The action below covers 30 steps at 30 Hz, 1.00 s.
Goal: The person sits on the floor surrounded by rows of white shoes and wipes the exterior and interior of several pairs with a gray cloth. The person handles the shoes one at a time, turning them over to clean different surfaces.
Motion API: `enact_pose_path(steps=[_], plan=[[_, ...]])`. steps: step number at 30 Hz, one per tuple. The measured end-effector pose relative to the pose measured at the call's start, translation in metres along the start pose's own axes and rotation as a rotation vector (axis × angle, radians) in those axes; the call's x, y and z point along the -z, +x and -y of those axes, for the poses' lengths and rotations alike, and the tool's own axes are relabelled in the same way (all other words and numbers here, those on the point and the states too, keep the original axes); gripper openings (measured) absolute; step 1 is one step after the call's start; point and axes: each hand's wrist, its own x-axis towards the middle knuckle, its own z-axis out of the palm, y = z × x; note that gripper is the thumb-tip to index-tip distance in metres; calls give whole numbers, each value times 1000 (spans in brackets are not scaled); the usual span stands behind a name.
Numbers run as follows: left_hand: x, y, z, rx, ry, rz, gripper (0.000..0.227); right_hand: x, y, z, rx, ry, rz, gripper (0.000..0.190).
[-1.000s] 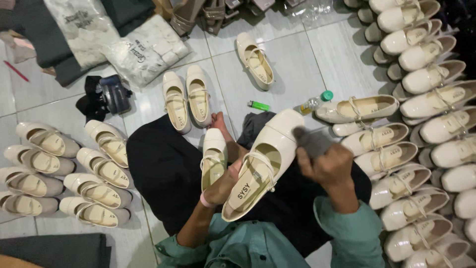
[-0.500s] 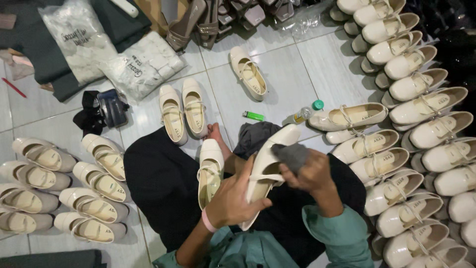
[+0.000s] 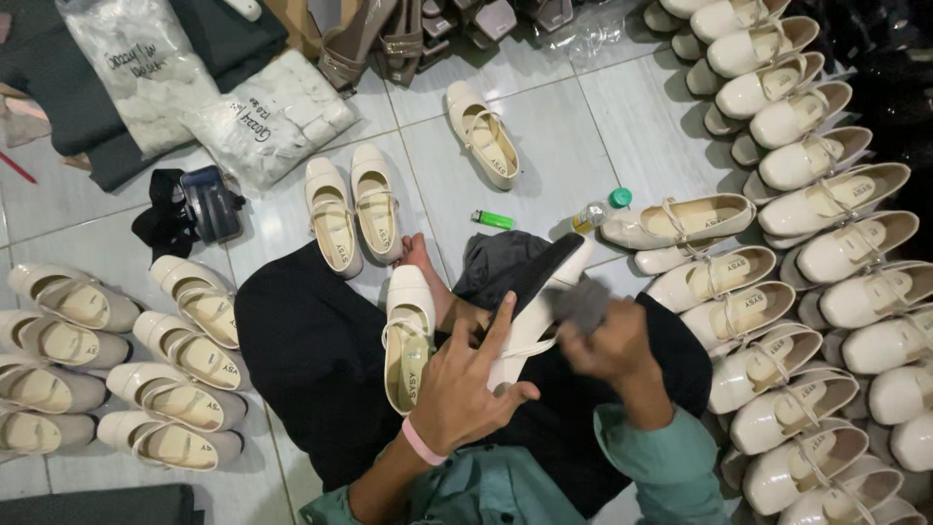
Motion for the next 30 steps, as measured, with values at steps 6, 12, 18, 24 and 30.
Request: enact_pose_path(steps=[6,12,18,24,30], plan=[[-5,-3,2,11,2,-4,94,13,8,-4,16,-73,-70,18],[-5,-3,4,11,6,-51,86,11,19,14,171,8,-17,24],[-9,-4,10,-5,-95,-110,80,12,16,19,100,-85,11,42],[-4,-1,13,6,-200,-110,73,14,22,22,211,-18,121,44],[-1,9,21,-53,-251,-16,85,20,26,-7,-34,-46,-61,26]])
